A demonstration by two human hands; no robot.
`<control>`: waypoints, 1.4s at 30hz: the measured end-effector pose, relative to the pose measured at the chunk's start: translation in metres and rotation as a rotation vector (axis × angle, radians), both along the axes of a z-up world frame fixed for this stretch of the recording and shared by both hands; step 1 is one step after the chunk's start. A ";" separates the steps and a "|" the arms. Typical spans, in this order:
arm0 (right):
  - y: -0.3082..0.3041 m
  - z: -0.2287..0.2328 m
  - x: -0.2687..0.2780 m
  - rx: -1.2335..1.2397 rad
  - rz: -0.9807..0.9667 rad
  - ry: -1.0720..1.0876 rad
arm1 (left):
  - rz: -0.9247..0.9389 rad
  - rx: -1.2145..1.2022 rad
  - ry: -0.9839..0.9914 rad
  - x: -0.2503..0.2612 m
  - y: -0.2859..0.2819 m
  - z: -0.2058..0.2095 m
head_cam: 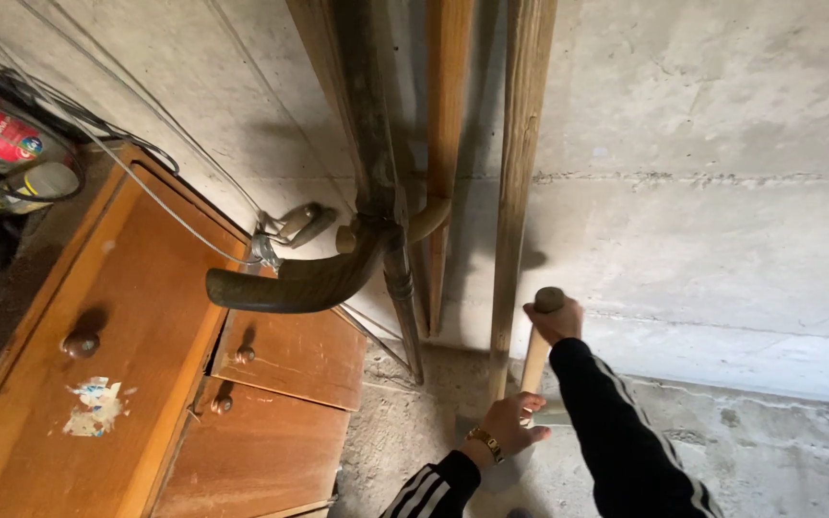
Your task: The person organizes tools in a garage by picking up a mattock, a red bow saw, a black bow saw, a coiled hose, a shovel, and a pickaxe, then placing each against a wall or on a wooden cabinet. The person handles items one at a time and positions them upright along the wall.
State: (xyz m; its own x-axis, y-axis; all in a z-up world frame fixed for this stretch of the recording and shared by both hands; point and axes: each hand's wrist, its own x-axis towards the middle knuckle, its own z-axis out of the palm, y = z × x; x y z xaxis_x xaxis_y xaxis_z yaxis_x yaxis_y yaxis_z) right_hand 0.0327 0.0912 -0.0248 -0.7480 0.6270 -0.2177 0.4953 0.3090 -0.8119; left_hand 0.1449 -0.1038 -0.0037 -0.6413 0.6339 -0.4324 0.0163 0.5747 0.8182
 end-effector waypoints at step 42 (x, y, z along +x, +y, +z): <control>0.105 -0.055 0.016 0.088 0.089 -0.146 | -0.127 -0.002 0.121 0.028 0.045 0.022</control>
